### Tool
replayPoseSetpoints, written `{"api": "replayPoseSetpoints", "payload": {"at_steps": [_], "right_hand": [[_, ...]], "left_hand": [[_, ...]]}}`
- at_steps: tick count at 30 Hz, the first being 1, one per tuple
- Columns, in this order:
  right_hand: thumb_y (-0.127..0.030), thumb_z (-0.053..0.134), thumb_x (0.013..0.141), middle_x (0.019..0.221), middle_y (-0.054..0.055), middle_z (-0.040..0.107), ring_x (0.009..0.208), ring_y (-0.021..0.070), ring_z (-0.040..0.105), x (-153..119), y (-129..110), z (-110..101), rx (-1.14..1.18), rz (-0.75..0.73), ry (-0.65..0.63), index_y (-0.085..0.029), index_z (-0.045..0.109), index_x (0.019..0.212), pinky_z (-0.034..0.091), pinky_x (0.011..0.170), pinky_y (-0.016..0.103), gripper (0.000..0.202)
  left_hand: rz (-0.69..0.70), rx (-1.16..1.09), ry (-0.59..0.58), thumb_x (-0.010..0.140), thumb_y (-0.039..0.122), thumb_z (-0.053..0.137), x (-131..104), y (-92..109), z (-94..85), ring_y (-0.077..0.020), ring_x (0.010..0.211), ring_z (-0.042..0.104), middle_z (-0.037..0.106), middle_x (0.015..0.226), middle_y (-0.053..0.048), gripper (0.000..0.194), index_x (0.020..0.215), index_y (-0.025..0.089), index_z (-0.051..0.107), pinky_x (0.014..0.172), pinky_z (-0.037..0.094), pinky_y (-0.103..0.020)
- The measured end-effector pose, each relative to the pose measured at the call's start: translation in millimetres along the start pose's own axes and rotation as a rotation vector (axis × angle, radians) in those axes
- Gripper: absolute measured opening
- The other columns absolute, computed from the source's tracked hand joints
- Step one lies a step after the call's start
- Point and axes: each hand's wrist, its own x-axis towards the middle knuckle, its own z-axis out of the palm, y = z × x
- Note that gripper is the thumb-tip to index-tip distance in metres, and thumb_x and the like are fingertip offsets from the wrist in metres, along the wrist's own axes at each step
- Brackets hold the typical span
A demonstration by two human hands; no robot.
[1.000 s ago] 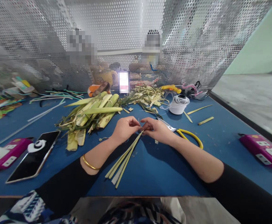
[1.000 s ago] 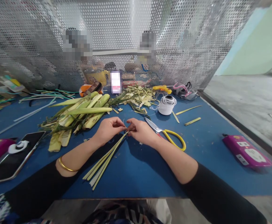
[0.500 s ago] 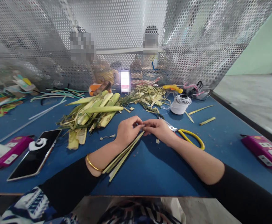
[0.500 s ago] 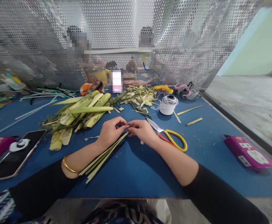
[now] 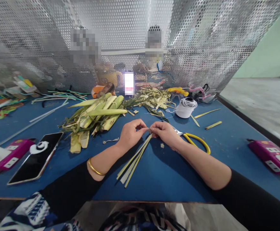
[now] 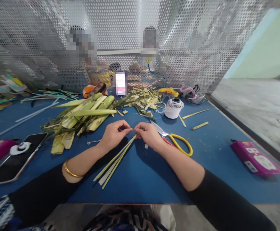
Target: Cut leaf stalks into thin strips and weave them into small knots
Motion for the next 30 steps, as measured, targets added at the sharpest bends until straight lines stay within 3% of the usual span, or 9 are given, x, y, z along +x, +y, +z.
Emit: {"api": "replayPoseSetpoints", "payload": {"at_steps": [7, 12, 16, 19, 22, 27, 30], "right_hand": [[-0.026, 0.058, 0.075, 0.057, -0.002, 0.059, 0.053, 0.0113, 0.058, 1.4, 2.7, -2.1, -0.022, 0.02, -0.018, -0.019, 0.058, 0.068, 0.045, 0.054, 0.022, 0.01], [-0.026, 0.058, 0.074, 0.082, 0.001, 0.065, 0.052, 0.0081, 0.056, 2.0, 2.3, -9.2, -0.168, -0.102, 0.012, -0.018, 0.058, 0.066, 0.044, 0.055, 0.023, 0.011], [-0.027, 0.058, 0.076, 0.089, 0.005, 0.064, 0.067, 0.0113, 0.058, -3.5, -8.4, -9.8, -0.106, -0.209, -0.133, -0.017, 0.058, 0.062, 0.046, 0.068, 0.026, 0.017], [-0.031, 0.058, 0.079, 0.087, 0.006, 0.066, 0.072, 0.0135, 0.06, -9.6, -16.1, -5.8, 0.036, -0.178, -0.296, -0.017, 0.058, 0.065, 0.046, 0.071, 0.028, 0.019], [-0.036, 0.06, 0.079, 0.077, 0.004, 0.066, 0.067, 0.0135, 0.061, -11.7, -17.4, -2.4, 0.161, -0.122, -0.367, -0.017, 0.059, 0.072, 0.046, 0.069, 0.029, 0.02], [-0.041, 0.063, 0.077, 0.068, -0.001, 0.061, 0.064, 0.0125, 0.061, -6.5, -10.3, -3.0, 0.211, -0.097, -0.26, -0.018, 0.056, 0.072, 0.045, 0.067, 0.027, 0.025], [-0.041, 0.062, 0.077, 0.068, -0.002, 0.059, 0.064, 0.0122, 0.06, -5.1, -8.2, -2.9, 0.198, -0.092, -0.234, -0.018, 0.054, 0.07, 0.044, 0.067, 0.027, 0.025]], "left_hand": [[-0.089, -0.102, -0.022, 0.079, 0.027, 0.055, 1.4, -2.0, -0.4, -0.0128, 0.06, 0.057, 0.061, 0.062, 0.001, 0.014, 0.068, 0.019, 0.058, 0.061, 0.04, -0.023], [-0.191, 0.074, 0.091, 0.074, 0.023, 0.057, 6.2, -13.8, -0.8, -0.0135, 0.059, 0.055, 0.061, 0.06, 0.0, 0.013, 0.062, 0.019, 0.057, 0.059, 0.039, -0.024], [-0.254, 0.151, 0.087, 0.07, 0.02, 0.058, 9.0, -21.0, -2.1, -0.0139, 0.058, 0.054, 0.062, 0.06, 0.0, 0.01, 0.06, 0.019, 0.06, 0.057, 0.037, -0.024], [-0.234, 0.148, 0.059, 0.069, 0.02, 0.058, 8.1, -18.6, -1.8, -0.0136, 0.058, 0.053, 0.061, 0.06, 0.0, 0.01, 0.059, 0.019, 0.059, 0.055, 0.036, -0.024], [-0.253, -0.05, 0.045, 0.069, 0.02, 0.058, 6.4, -12.1, 0.6, -0.0115, 0.054, 0.05, 0.058, 0.056, 0.002, 0.011, 0.059, 0.018, 0.056, 0.053, 0.036, -0.023], [-0.475, -0.775, -0.029, 0.075, 0.023, 0.056, 4.8, -4.4, 4.1, -0.0067, 0.043, 0.043, 0.06, 0.063, 0.001, 0.01, 0.069, 0.018, 0.049, 0.042, 0.03, -0.02], [-0.519, -0.937, -0.125, 0.078, 0.022, 0.055, 3.6, -1.9, 4.1, -0.0066, 0.044, 0.047, 0.06, 0.068, 0.001, 0.012, 0.072, 0.018, 0.045, 0.043, 0.034, -0.02]]}}
